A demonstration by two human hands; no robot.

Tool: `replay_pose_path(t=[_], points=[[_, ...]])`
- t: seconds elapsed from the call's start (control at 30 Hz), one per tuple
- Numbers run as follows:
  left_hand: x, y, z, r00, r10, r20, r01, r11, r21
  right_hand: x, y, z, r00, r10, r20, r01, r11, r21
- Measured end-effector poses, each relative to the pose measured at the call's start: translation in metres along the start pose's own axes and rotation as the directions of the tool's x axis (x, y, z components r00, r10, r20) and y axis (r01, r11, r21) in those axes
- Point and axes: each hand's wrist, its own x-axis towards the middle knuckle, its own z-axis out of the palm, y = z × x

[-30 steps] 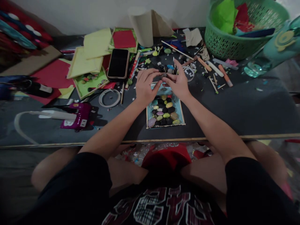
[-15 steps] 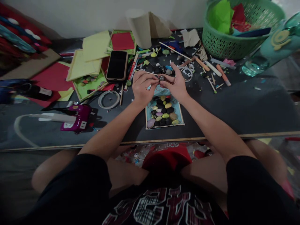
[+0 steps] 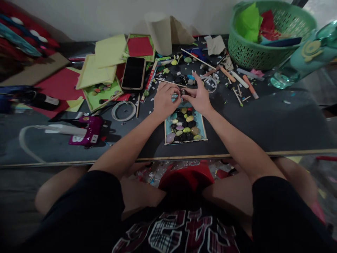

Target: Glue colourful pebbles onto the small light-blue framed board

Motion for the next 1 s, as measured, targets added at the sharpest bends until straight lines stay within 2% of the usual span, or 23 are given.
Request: replay_pose_path(t=[0.17,0.3,0.57,0.83,1.0], points=[[0.000,-0.004,0.005,1.000,0.010,0.009,-0.009,1.000,-0.022,-0.002,0.001,0.003,0.999,0.008,-0.034,-0.007,1.000,0.015],[-0.002,0.000,0.000,0.999,0.033,-0.019,-0.034,0.999,-0.011,-0.004,0.000,0.002,0.997,0.013,-0.078,-0.012,1.000,0.009],[-0.001,0.003,-0.009,0.992,0.115,-0.056,-0.114,0.993,0.024,0.003,0.002,-0.011,0.999,-0.022,0.029,0.020,0.999,0.043],[-0.001,0.005,-0.013,0.990,0.142,-0.015,-0.142,0.990,-0.021,-0.003,-0.010,-0.005,1.000,0.008,0.006,-0.008,0.997,0.079],[-0.002,0.006,-0.013,0.987,0.152,-0.046,-0.152,0.988,0.009,-0.003,-0.013,-0.003,0.999,0.039,-0.018,-0.037,0.994,0.100]])
